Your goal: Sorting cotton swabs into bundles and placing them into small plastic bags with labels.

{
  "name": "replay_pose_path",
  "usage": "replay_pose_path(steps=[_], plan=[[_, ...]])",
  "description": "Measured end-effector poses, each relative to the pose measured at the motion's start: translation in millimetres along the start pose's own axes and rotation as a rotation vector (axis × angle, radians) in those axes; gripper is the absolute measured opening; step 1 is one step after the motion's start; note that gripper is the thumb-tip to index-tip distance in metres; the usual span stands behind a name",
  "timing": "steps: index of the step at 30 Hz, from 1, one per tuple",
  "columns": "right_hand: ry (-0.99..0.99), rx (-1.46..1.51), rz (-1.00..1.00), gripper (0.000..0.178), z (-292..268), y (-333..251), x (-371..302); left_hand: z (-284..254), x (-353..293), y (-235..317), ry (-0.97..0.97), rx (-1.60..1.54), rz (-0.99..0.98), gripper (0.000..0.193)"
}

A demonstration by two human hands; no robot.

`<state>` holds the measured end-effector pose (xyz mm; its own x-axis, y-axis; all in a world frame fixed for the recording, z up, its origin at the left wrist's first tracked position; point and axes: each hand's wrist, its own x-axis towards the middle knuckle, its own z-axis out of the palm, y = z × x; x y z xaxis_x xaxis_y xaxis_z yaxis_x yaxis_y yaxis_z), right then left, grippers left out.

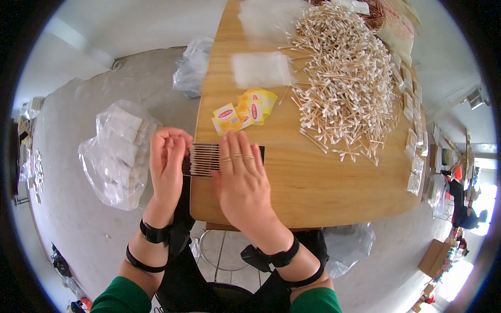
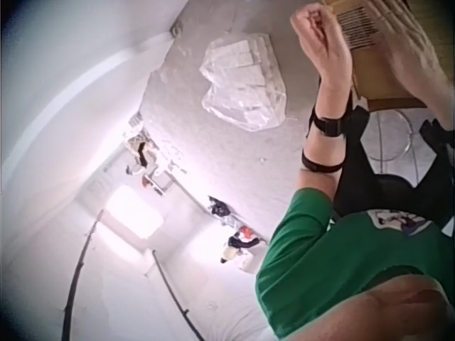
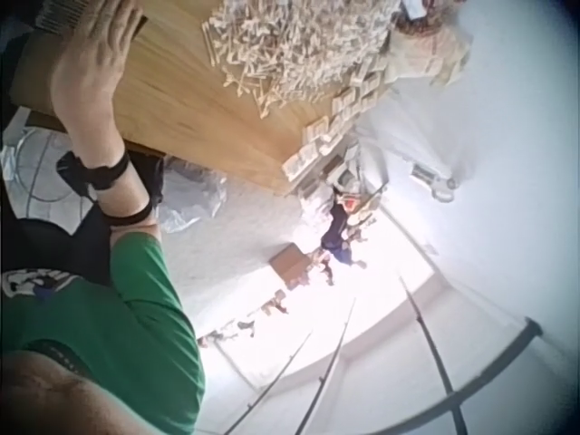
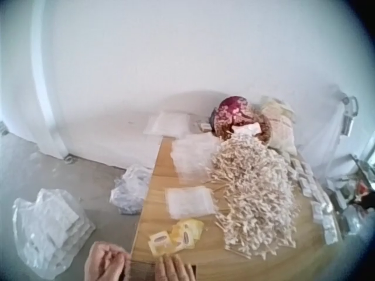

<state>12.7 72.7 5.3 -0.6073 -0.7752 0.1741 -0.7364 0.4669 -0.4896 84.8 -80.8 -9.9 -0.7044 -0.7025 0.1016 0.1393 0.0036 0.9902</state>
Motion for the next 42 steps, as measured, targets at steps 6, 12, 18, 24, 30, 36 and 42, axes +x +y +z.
replay_pose_path(steps=[6,12,18,24,30,36,42], plan=[[-0.12,-0.192,0.011,0.082,-11,6,-12,0,5,-7,-0.08,-0.22,-0.013,0.041],[-0.175,-0.256,0.004,0.092,-1,-5,-9,3,4,-7,-0.194,-0.287,-0.033,0.052],[-0.198,-0.243,0.016,0.097,4,-9,-7,0,6,-10,-0.198,-0.298,0.0,0.056],[-0.189,-0.258,0.015,0.097,4,-11,-6,11,3,-6,-0.222,-0.334,0.018,0.056],[-0.169,-0.208,0.003,0.092,-2,-6,-5,16,18,-2,-0.143,0.295,0.079,0.028],[-0.074,0.01,-0.004,0.08,-23,12,-1,38,44,-15,-0.093,0.782,0.342,0.036],[0.006,0.034,0.035,0.07,-33,30,-5,40,48,-16,-0.119,0.791,0.229,0.035]])
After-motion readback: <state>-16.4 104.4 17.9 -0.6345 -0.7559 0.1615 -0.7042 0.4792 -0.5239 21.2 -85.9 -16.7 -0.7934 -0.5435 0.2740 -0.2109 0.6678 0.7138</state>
